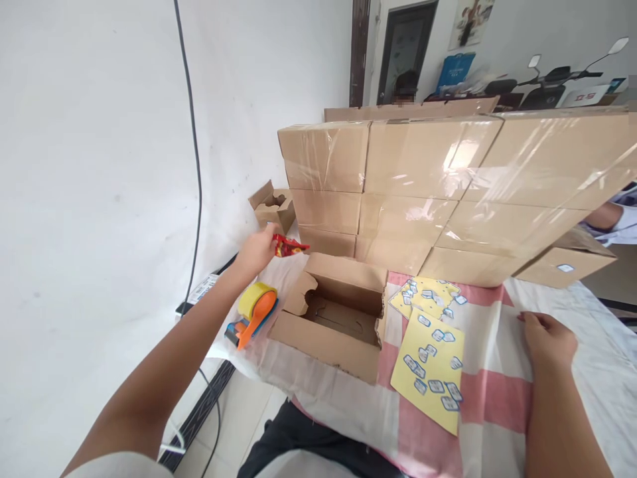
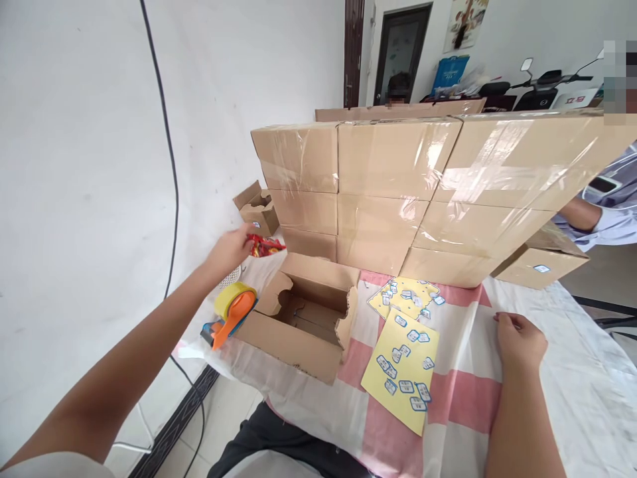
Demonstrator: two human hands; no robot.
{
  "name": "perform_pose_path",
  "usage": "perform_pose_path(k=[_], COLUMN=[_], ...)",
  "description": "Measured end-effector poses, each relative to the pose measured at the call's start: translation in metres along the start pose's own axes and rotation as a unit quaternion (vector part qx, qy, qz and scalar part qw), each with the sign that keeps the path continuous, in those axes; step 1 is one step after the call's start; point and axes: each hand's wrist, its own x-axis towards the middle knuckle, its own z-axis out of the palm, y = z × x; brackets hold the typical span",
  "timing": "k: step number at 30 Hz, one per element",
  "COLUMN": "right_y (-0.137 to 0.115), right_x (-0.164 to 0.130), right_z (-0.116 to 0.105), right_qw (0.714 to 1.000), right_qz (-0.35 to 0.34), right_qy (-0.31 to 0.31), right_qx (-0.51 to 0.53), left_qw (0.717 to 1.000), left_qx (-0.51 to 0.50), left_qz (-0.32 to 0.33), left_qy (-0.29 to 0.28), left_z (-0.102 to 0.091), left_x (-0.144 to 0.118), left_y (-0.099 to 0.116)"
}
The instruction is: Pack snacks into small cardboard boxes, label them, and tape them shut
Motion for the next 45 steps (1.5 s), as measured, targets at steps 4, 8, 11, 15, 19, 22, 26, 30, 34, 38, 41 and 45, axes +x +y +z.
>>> perform_pose_path(k=[4,8,11,15,19,22,26,30,34,38,41,45], right_y=[-0.001,-0.002,-0.002,-0.002,-0.001,-0.001,-0.002,-0.004,-0.008,-0.01,-0.017,-0.05], right_x=[-0.002,-0.004,-0.005,-0.004,-0.004,-0.005,-0.006,-0.009,-0.013,-0.015,-0.017,-0.05], right_z=[-0.001,-0.001,0.0,0.0,0.0,0.0,0.001,-0.001,-0.003,-0.004,-0.003,0.004], right_qw=[1.0,1.0,1.0,1.0,1.0,1.0,1.0,1.0,1.0,1.0,0.999,0.984], right_qz=[0.005,0.005,0.005,0.005,-0.007,-0.009,-0.007,-0.007,-0.006,-0.013,-0.036,-0.173], right_qy=[-0.002,-0.002,0.0,0.001,-0.001,-0.005,-0.002,-0.007,-0.01,-0.004,0.015,0.015], right_qx=[-0.002,-0.004,-0.002,0.0,0.002,0.0,0.004,0.003,-0.004,-0.02,-0.037,-0.042], left_qw=[0.957,0.838,0.795,0.86,0.947,0.937,0.914,0.889,0.916,0.975,0.984,0.978], left_qx=[-0.184,-0.37,-0.43,-0.361,-0.128,0.013,0.026,-0.074,-0.135,-0.182,-0.164,-0.042], left_qz=[-0.004,0.065,0.114,0.174,0.274,0.342,0.361,0.34,0.285,0.079,-0.071,-0.099], left_qy=[0.223,0.396,0.413,0.317,0.107,-0.071,-0.185,-0.297,-0.247,-0.097,-0.022,-0.176], left_z=[-0.056,-0.089,-0.092,-0.075,-0.049,-0.022,0.023,0.046,0.007,-0.032,-0.022,0.014], left_x=[0.001,-0.005,-0.019,-0.041,-0.042,-0.04,-0.054,-0.072,-0.072,-0.077,-0.091,-0.098], left_y=[0.01,0.036,0.07,0.117,0.14,0.147,0.16,0.175,0.163,0.109,0.07,0.061])
